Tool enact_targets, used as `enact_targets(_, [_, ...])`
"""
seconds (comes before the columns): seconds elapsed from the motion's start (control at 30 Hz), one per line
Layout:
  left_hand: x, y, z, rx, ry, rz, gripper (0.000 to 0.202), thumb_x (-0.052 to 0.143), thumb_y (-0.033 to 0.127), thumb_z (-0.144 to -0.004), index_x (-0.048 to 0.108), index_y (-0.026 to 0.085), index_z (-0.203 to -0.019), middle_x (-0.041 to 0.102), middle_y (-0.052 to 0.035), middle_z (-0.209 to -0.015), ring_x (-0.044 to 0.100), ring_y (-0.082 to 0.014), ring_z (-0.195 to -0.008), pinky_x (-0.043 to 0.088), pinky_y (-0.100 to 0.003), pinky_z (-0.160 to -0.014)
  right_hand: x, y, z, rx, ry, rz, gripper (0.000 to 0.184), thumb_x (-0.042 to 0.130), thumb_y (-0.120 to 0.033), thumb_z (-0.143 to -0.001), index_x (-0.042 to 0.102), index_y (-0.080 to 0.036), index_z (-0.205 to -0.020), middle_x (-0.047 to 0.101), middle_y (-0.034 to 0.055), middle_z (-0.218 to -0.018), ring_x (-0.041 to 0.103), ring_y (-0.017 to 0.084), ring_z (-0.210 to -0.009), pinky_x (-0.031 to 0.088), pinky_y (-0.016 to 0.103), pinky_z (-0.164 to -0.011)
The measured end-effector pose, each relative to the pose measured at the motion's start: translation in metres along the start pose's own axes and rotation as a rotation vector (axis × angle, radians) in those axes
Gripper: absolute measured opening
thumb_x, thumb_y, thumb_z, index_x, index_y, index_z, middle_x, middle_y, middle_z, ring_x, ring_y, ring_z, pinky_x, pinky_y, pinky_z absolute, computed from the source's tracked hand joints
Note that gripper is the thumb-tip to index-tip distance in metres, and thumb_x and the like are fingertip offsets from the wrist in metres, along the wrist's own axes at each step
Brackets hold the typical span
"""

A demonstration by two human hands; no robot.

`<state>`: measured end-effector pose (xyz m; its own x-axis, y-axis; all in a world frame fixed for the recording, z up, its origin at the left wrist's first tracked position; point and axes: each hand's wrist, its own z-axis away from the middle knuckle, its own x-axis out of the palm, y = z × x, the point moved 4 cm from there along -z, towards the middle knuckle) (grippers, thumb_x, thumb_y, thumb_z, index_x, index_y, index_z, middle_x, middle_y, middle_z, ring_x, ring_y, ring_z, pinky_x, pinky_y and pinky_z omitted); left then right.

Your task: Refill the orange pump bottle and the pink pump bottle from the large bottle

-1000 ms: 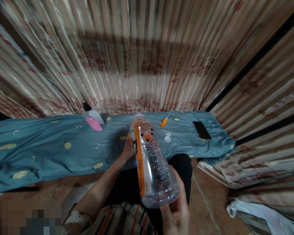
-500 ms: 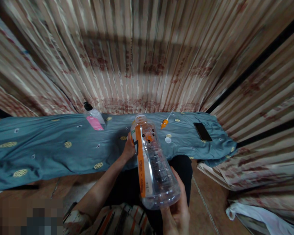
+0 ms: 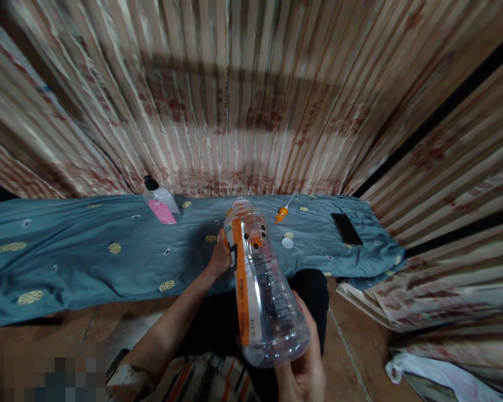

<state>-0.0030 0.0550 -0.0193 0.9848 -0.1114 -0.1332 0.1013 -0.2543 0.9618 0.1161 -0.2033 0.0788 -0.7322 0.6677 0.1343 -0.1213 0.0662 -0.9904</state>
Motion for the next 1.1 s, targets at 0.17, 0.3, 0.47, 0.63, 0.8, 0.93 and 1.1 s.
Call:
enact_targets(0.17, [0.000,0.003,0.001,0.011,-0.003,-0.014,0.061,0.084,0.025,-0.071,0.054,0.022,-0.124,0.068,-0.0125,-0.128,0.069,-0.0329,-0.120,0.058,-0.050,-0.102,-0.004,0.005,-0.001,-0.022,-0.012,0.027,0.066,0.081,-0.053,-0.087,0.063,-0.029,-0.146,0.060,0.0111,-0.158,0.056,0.035,-0.146,0.048,0.041,-0.114])
enact_targets(0.3, [0.000,0.001,0.001,0.006,-0.003,0.004,0.064,0.085,0.026,-0.071,0.053,0.023,-0.125,0.069,-0.0113,-0.127,0.070,-0.0323,-0.118,0.058,-0.050,-0.101,-0.005,0.008,-0.001,-0.004,-0.008,0.004,0.067,0.081,-0.055,-0.087,0.063,-0.029,-0.146,0.061,0.0122,-0.157,0.059,0.036,-0.142,0.050,0.043,-0.112])
enact_targets(0.47, [0.000,0.001,0.001,0.018,-0.008,0.025,0.062,0.085,0.026,-0.072,0.054,0.024,-0.124,0.070,-0.0115,-0.125,0.070,-0.0324,-0.117,0.058,-0.050,-0.100,-0.005,0.008,-0.002,-0.032,-0.016,0.025,0.069,0.079,-0.059,-0.087,0.064,-0.028,-0.146,0.059,0.0125,-0.158,0.055,0.037,-0.146,0.046,0.046,-0.115])
enact_targets(0.63, [0.001,0.000,0.000,0.015,-0.002,0.011,0.064,0.086,0.026,-0.072,0.053,0.022,-0.126,0.069,-0.0132,-0.126,0.069,-0.0334,-0.119,0.058,-0.051,-0.102,-0.002,0.005,-0.002,-0.006,-0.001,-0.002,0.065,0.082,-0.057,-0.085,0.066,-0.034,-0.143,0.061,0.0083,-0.156,0.057,0.033,-0.144,0.047,0.041,-0.113])
enact_targets(0.8, [0.002,-0.008,0.000,0.022,0.005,0.019,0.064,0.083,0.025,-0.073,0.053,0.024,-0.129,0.069,-0.0114,-0.128,0.070,-0.0313,-0.116,0.058,-0.051,-0.101,0.000,-0.001,-0.002,-0.009,0.003,0.022,0.069,0.084,-0.058,-0.083,0.066,-0.030,-0.144,0.063,0.0104,-0.155,0.057,0.035,-0.144,0.047,0.041,-0.114])
enact_targets(0.93, [0.002,-0.012,-0.001,0.052,-0.013,0.004,0.065,0.081,0.026,-0.074,0.051,0.023,-0.132,0.069,-0.0121,-0.127,0.069,-0.0319,-0.117,0.059,-0.051,-0.101,0.000,-0.001,-0.001,0.014,-0.005,0.021,0.069,0.081,-0.058,-0.085,0.064,-0.030,-0.146,0.061,0.0109,-0.156,0.059,0.034,-0.141,0.049,0.042,-0.113])
enact_targets(1.1, [0.001,-0.012,-0.003,0.073,-0.010,-0.014,0.069,0.084,0.026,-0.072,0.050,0.022,-0.132,0.068,-0.0130,-0.129,0.069,-0.0318,-0.117,0.059,-0.050,-0.102,0.001,-0.002,-0.002,0.007,-0.006,0.013,0.070,0.082,-0.058,-0.085,0.064,-0.030,-0.146,0.062,0.0110,-0.156,0.059,0.034,-0.143,0.047,0.041,-0.115])
